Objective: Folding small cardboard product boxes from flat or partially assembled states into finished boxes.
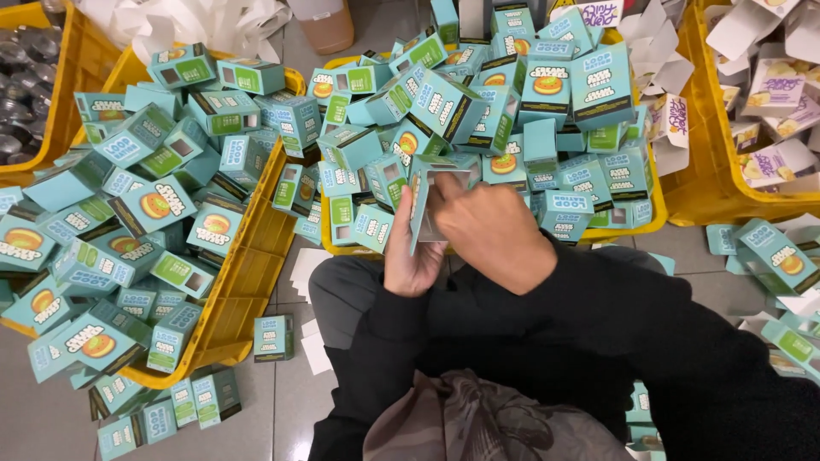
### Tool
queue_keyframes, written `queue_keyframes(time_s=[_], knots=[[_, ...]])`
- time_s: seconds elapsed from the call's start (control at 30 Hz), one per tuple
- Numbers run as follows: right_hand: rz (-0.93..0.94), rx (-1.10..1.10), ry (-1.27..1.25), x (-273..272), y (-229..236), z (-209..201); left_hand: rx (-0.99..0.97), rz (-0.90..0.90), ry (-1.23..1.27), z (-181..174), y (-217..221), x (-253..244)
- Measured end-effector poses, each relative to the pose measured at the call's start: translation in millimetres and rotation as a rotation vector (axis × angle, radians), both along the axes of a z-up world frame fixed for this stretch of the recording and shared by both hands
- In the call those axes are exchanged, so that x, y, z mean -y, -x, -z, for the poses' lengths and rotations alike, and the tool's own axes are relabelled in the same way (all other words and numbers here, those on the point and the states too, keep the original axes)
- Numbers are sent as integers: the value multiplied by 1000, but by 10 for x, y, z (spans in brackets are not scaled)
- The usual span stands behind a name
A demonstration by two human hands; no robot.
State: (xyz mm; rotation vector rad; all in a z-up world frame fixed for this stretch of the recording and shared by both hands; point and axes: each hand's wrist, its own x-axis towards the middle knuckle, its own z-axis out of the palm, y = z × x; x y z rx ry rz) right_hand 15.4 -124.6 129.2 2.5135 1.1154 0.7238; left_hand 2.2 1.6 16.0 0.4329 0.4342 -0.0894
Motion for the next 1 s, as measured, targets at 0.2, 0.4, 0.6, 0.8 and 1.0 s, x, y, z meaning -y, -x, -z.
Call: queue_keyframes(time_s=[0.2,0.4,0.6,0.8,1.0], knots=[[-79,-231,-126,66,-100,60,5,3,-3,36,-9,38],[-126,-612,-400,80,-19,-144,34,-5,50,45,6,4],[-274,-952,-698,339,93,-425,14,41,50,-146,39,-5],[-368,-803,-878,838,14,-325,-62,86,57,-286,53,57],[-437,-883,-768,936,-73,-104,82,359,-185,-113,194,293]])
